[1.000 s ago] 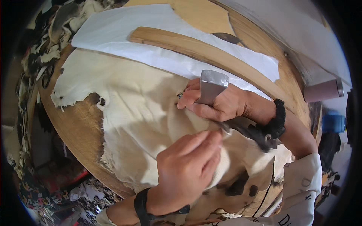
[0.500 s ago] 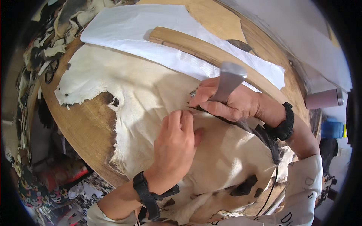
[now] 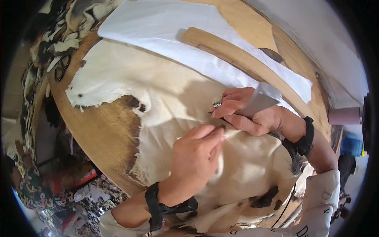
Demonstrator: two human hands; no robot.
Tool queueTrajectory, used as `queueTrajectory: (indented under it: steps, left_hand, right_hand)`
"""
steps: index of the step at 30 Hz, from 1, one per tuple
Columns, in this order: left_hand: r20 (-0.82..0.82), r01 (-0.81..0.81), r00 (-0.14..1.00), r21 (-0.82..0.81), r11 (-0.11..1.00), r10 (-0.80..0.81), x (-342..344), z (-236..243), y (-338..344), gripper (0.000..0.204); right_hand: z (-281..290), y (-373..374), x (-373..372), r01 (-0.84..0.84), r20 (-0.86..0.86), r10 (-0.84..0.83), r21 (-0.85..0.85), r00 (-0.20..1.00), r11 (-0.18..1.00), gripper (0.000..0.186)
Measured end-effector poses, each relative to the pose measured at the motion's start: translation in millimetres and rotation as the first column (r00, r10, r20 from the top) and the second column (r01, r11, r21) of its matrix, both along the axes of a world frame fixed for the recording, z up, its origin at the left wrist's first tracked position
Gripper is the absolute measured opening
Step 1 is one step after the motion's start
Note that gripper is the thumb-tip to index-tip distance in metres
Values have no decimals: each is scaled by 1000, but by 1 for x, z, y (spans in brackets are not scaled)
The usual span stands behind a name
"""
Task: Cut and prepare animal pelts using patterns and hand tools.
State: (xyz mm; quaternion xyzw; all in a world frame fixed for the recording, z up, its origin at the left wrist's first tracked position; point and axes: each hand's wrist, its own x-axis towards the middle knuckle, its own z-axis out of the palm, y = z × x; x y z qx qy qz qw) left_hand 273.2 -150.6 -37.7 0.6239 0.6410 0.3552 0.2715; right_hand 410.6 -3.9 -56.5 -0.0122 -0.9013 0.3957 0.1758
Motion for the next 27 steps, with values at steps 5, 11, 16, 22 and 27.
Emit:
queueTrajectory:
  steps: [5,11,16,22,27]
  left_hand:
    - [148,-27,989,56,998,18,-19,19,-2,19]
    - [250,-4,967,159,987,-36,-29,43,-2,17]
    - [-141,-10,990,86,996,23,-65,18,7,24]
    - [-426,-61,904,-31,998,42,-66,-5,5,36]
    - [-229,-94,965,152,984,128,-81,-13,6,23]
  right_hand:
    - [-3,4,-40,-11,-7,10,-147,1000,989,19]
    - [1,15,-94,-50,-39,49,-15,998,999,17]
    - [6,14,-101,-88,1,88,-50,996,995,17]
    - [8,14,-102,-78,34,79,-22,996,997,14]
    - [13,17,-102,-96,72,100,-63,992,993,15]
